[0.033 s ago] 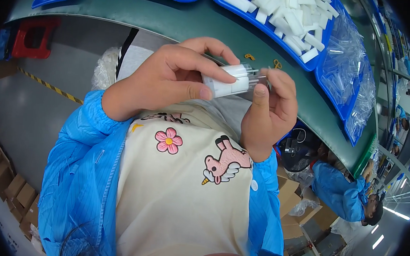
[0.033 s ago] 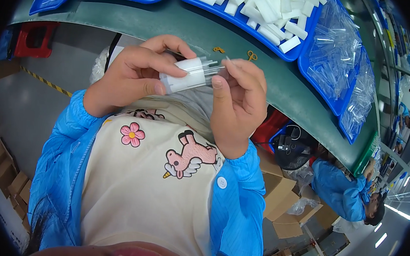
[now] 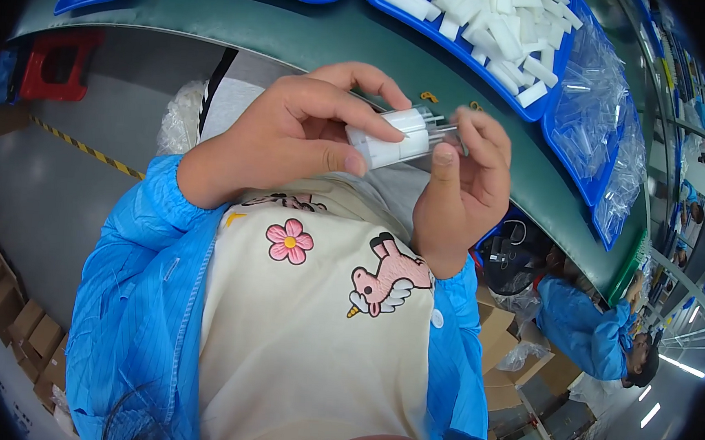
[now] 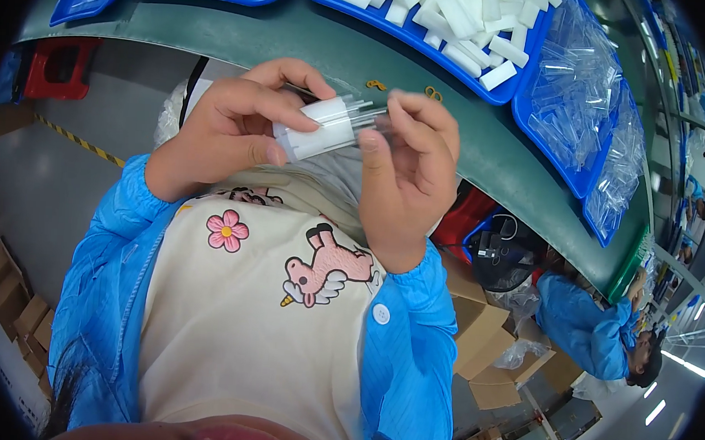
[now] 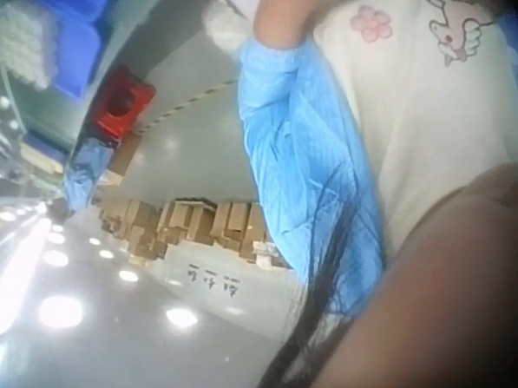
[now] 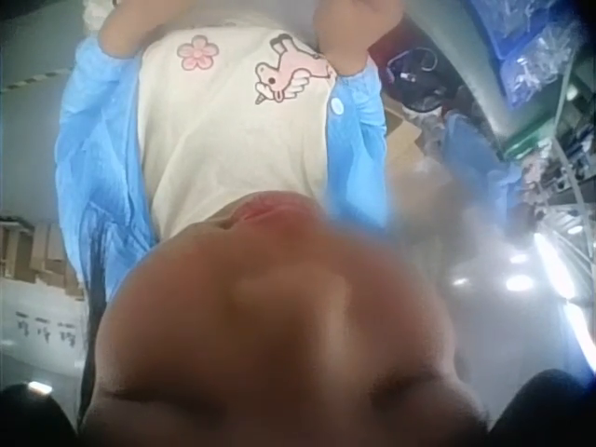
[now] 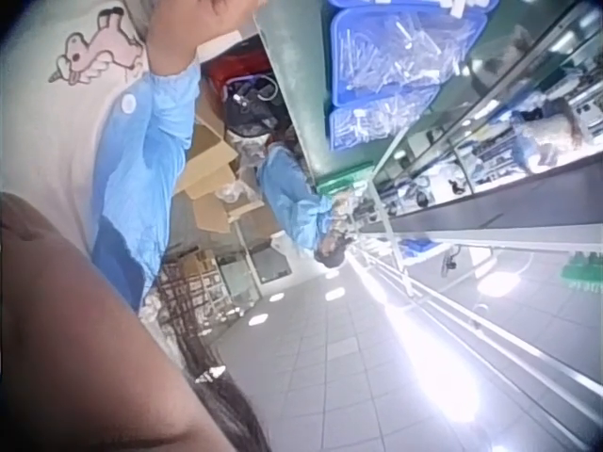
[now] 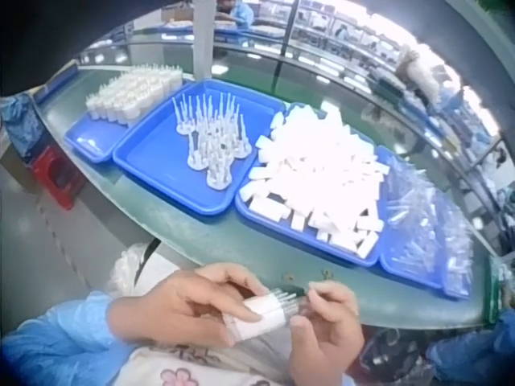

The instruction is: Assembling white plastic components by inserting small rectangular parts into a circular base and securing them with a yellow band.

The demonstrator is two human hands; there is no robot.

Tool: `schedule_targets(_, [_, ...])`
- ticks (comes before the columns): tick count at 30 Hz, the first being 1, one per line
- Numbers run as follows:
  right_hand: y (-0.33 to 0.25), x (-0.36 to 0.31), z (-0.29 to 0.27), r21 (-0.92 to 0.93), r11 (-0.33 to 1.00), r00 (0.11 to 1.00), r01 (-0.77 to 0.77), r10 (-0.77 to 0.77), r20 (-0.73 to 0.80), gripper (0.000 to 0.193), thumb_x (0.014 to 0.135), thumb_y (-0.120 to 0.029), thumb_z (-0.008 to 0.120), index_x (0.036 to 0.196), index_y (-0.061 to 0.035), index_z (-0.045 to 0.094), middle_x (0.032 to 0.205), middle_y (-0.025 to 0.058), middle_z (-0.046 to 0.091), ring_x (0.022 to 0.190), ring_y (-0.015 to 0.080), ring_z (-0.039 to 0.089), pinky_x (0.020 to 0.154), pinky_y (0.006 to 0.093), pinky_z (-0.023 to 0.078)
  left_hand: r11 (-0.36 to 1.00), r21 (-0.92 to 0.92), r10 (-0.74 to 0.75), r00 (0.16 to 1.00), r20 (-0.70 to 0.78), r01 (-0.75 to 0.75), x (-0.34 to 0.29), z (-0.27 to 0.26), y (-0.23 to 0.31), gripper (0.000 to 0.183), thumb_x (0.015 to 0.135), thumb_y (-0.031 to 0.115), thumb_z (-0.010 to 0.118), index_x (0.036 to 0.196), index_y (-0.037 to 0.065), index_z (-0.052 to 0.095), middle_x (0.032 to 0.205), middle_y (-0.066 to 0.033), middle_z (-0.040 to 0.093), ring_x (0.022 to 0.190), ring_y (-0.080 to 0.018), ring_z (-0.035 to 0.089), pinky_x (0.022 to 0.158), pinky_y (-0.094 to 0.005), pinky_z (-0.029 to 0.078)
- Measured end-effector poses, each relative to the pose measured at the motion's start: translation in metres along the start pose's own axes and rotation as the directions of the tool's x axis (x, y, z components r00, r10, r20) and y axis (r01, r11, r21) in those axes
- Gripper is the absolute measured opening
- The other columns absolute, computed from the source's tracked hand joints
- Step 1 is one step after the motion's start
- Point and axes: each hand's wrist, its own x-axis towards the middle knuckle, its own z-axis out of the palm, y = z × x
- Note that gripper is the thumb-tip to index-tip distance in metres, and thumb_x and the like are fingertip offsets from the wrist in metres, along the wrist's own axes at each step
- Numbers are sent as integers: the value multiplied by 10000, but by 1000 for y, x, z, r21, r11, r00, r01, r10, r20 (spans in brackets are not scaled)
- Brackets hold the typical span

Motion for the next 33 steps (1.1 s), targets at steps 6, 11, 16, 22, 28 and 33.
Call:
schedule_targets(6, [5, -2, 17, 28, 985, 984, 168, -169, 53, 488, 727, 45, 792, 1160, -12, 573, 1379, 201, 407, 1268, 293, 452, 988, 383, 452, 980, -66, 187, 981, -51, -190, 2, 3, -16, 399, 711, 47, 837, 1089, 33, 710, 1212, -88, 530, 1091, -181, 561, 895, -306, 524])
schedule_targets(11, [8, -6, 17, 60, 975, 970, 212, -218, 106, 528, 692, 7, 828, 1154, -24, 575, 1425, 251, 382, 1303, 335, 429, 1002, 398, 440, 967, 112, 227, 974, 27, -229, -1, -2, -12, 416, 696, 86, 856, 1081, 30, 707, 1195, -88, 537, 1089, -181, 566, 883, -301, 529])
schedule_targets(16, [-4, 12, 4, -129, 968, 961, 216, -187, 206, 380, 747, -36, 783, 1102, -16, 649, 1415, 234, 436, 1275, 343, 466, 998, 411, 435, 968, 90, 240, 970, -31, -236, -2, -2, -10, 392, 732, 32, 820, 1102, 26, 694, 1211, -97, 536, 1119, -192, 563, 891, -308, 533])
schedule_targets(22, [-8, 47, -50, -779, 542, 948, 316, -205, 242, 221, 778, -37, 733, 998, -34, 706, 1035, 98, 654, 1005, 267, 568, 881, 367, 425, 978, -196, 18, 973, -230, -64, -1, 6, 12, 772, 775, 177, 739, 1459, 85, 393, 1379, -142, 490, 1139, -206, 575, 906, -316, 536])
schedule_targets(28, [-1, 53, -55, -822, 400, 914, 405, -171, 367, 238, 741, -66, 757, 974, -52, 714, 918, 77, 634, 885, 276, 537, 810, 383, 407, 950, -265, -218, 959, -181, 166, -3, 0, 7, 841, 810, 302, 743, 1472, 30, 302, 1179, -95, 569, 987, -198, 642, 807, -299, 574])
schedule_targets(33, [-3, 57, -55, -827, 400, 919, 395, -158, 362, 189, 740, -66, 754, 921, -46, 707, 890, 76, 634, 864, 273, 538, 804, 377, 408, 941, -283, -221, 971, -89, 188, -2, 2, -3, 738, 838, 342, 734, 1417, 59, 373, 1056, -68, 564, 871, -175, 646, 688, -277, 553])
